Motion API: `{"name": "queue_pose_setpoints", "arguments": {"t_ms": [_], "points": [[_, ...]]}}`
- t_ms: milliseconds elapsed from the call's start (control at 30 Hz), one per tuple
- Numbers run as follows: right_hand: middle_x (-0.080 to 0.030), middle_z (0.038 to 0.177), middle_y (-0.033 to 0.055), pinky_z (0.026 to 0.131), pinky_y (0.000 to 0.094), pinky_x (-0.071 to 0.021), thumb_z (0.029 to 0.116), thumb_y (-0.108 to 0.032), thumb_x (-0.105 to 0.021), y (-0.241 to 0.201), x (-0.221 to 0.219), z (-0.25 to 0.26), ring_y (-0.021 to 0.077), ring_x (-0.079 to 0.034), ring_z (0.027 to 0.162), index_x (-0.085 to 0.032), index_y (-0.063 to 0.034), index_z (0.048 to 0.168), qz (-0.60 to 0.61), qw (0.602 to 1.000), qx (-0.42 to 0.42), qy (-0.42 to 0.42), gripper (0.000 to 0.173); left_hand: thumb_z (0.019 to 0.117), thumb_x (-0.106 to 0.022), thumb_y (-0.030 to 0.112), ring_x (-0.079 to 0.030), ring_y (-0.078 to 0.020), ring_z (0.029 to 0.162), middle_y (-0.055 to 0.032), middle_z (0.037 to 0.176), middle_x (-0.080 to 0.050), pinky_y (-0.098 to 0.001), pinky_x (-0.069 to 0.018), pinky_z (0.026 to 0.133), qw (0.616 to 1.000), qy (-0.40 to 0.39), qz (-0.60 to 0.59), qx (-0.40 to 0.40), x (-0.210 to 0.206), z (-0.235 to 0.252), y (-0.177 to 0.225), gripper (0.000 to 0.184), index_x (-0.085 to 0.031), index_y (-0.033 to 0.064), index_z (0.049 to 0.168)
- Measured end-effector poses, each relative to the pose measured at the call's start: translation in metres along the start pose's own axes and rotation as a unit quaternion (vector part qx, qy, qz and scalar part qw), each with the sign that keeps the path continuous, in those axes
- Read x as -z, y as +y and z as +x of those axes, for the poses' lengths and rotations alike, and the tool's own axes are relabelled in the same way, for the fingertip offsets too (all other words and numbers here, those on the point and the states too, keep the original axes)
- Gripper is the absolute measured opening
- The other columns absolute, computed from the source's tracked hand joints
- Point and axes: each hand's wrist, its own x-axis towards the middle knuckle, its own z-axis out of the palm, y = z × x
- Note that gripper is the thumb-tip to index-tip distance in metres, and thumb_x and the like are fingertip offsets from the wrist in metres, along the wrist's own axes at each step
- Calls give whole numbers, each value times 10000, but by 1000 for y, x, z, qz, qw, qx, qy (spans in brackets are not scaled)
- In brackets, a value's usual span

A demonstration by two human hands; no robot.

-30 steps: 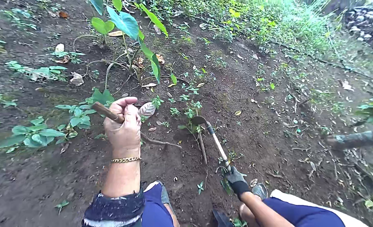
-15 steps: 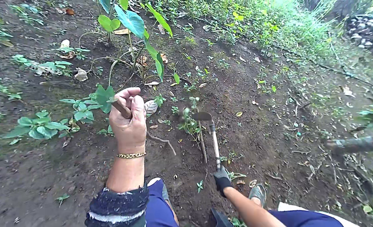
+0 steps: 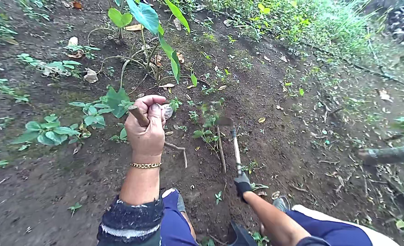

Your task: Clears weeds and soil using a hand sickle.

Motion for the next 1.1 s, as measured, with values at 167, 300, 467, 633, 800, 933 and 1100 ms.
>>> {"name": "queue_pose_setpoints", "arguments": {"t_ms": [167,300,467,633,800,933,1100], "points": [[-605,1380,261,1085,578,-461,1040,-273,-572,-16,74,2,389,-594,1288,-466,-17,1487,13,999,29,42,526,1059,-476,106,-491,29,582,132,799,-564,-125,-413,504,1000,5,-12,-9,-2,-3,-2,197,-629,122,1183],[-547,1448,282,1122,534,-447,1075,-234,-520,-63,44,-3,393,-563,1327,-382,38,1533,140,980,40,136,550,1056,-484,93,-483,30,578,132,791,-567,-123,-406,504,1000,15,-14,-8,-6,-5,0,190,-631,123,1173],[-535,1476,265,1130,555,-443,1047,-251,-548,14,0,-2,387,-548,1360,-430,20,1513,-32,999,-3,-10,552,1055,-495,89,-500,34,603,130,815,-583,-121,-415,522,1000,4,-14,-16,-8,-1,-3,178,-634,116,1164],[-612,1378,256,1087,583,-458,1041,-280,-575,14,76,-7,398,-594,1291,-445,-32,1508,-36,999,15,12,545,1043,-488,76,-510,32,606,155,796,-579,-138,-436,526,1000,13,-16,-20,-6,0,-4,173,-620,134,1139],[-564,1424,286,1106,547,-457,1064,-229,-548,-46,52,-12,394,-582,1300,-384,39,1530,149,978,41,138,561,1047,-489,79,-500,23,593,143,799,-580,-145,-425,517,1000,6,-13,-21,-6,-4,-3,181,-626,132,1152],[-548,1443,275,1071,551,-493,1059,-193,-513,-7,8,-10,381,-583,1306,-431,40,1496,-13,1000,20,-9,502,1045,-495,81,-505,32,604,145,806,-582,-138,-427,524,1000,10,-12,-20,-11,-1,-3,174,-627,126,1147],[-597,1396,256,1091,587,-453,1041,-289,-567,-2,69,6,391,-587,1299,-452,-23,1502,-51,998,28,-17,544,1049,-493,77,-510,26,605,147,800,-587,-145,-430,522,1000,-4,-19,-23,-9,0,-7,173,-627,127,1147]]}}
